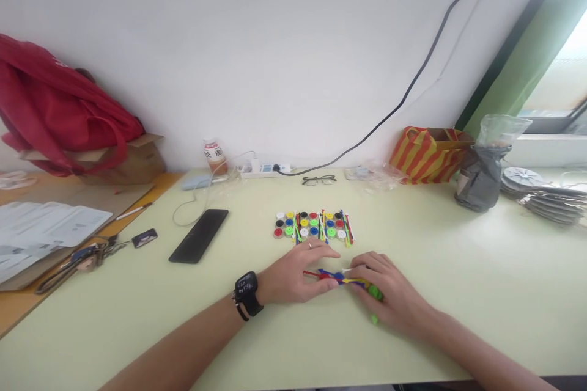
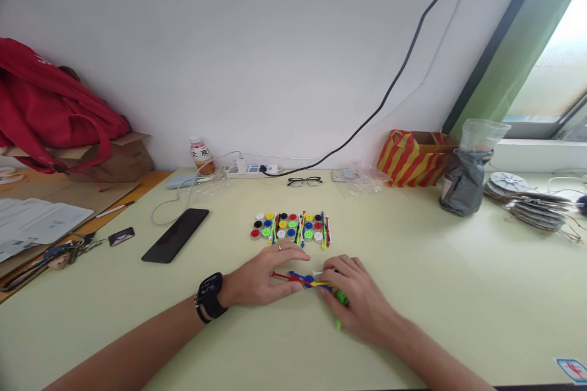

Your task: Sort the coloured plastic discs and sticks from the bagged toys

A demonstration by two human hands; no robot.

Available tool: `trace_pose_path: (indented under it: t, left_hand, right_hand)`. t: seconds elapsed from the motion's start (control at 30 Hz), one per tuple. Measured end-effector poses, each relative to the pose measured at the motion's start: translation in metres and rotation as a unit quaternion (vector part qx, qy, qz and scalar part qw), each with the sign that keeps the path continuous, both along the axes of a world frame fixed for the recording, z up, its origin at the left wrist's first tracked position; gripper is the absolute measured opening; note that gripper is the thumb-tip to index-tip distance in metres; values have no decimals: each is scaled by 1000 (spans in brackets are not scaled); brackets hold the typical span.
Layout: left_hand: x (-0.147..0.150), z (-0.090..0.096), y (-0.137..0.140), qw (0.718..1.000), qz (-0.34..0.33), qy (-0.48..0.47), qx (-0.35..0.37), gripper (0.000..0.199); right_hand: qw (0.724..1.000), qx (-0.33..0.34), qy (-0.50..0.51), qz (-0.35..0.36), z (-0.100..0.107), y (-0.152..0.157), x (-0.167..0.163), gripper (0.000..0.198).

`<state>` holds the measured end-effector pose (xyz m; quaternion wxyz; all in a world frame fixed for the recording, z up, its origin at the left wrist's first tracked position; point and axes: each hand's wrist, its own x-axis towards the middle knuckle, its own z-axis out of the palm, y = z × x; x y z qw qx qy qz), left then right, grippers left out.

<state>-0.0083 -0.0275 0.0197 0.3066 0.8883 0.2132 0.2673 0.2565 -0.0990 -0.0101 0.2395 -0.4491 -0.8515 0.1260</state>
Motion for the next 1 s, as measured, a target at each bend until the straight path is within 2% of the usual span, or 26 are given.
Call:
trace_pose_path:
  t: [0.07,0.2,0.3,0.37,0.43,0.47,0.53,0.6,0.83,0.93,1.0]
  left_hand:
    - [0,2,-1,999,-31,17,-30,56]
    - [1,1,-1,997,-46,32,-59,72]
    - [2,0,-1,997,-35,33,-67,70]
    - [3,-1,-1,996,-20,42,-77,66]
    - [3,-2,-2,995,-2,50,-86,63]
    - [3,-2,-2,995,3,51,-88,62]
    - [4,-2,-3,995,-2,47,-88,60]
    - [4,-2,-3,995,-11,40,-86,60]
    - [5,3,-2,996,-45,27,-68,93]
    - [5,-1,0,998,-42,35,-41,86]
    - [5,-5,1,998,-36,46,-14,69]
  right_hand:
    - [1000,3,8,-16,3,-1,-21,16]
    - [998,-13,34,-53,13,-6,-40,34]
    - [998,-49,43,-27,27,-6,-22,47]
    - [995,-91,38,25,34,-2,1,63]
    - [989,-136,33,50,37,2,23,83]
    - [987,-150,31,48,36,4,32,86]
    - [986,-158,36,33,32,7,39,84]
    - [988,-144,44,17,26,7,32,75]
    - [994,-79,31,-74,16,4,-22,41]
    - [993,-65,-3,-102,25,7,-29,36]
    - [993,-48,-22,-104,37,12,-26,40]
